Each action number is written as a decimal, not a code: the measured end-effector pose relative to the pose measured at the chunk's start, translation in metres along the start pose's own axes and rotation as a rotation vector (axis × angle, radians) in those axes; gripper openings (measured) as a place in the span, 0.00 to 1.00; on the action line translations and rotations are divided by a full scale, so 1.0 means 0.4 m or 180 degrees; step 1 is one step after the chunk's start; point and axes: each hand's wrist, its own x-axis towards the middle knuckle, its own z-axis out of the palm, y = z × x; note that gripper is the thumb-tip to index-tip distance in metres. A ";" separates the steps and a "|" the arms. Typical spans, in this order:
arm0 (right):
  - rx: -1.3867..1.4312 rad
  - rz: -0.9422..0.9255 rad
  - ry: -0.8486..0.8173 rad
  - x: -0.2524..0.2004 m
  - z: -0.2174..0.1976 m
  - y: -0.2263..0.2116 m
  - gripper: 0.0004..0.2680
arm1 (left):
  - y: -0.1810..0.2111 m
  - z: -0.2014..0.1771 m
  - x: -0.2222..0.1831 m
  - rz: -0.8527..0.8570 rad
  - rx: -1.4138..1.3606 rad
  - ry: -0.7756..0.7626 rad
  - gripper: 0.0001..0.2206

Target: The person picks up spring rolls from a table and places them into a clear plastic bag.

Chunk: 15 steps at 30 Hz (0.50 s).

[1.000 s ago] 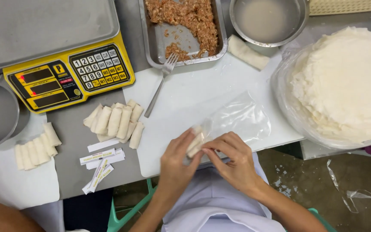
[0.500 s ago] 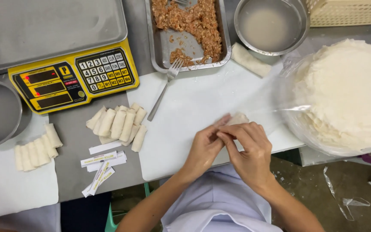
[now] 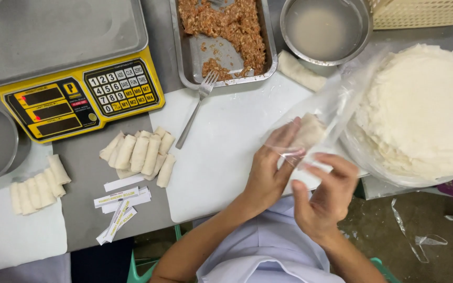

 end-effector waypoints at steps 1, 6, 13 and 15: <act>-0.0018 0.0373 0.0544 -0.026 0.005 0.014 0.13 | 0.015 -0.005 0.008 -0.0300 -0.0594 0.0244 0.23; 0.0741 0.0694 0.0486 -0.075 0.046 0.040 0.19 | 0.089 -0.021 0.035 -0.0899 -0.1814 0.0167 0.26; 0.1094 0.1018 -0.0002 -0.114 0.045 0.034 0.12 | 0.142 -0.070 0.048 -0.0728 -0.1808 0.0212 0.26; 0.0890 0.0794 0.0288 -0.073 0.047 0.025 0.12 | 0.139 -0.067 0.046 -0.0704 -0.1893 0.0212 0.27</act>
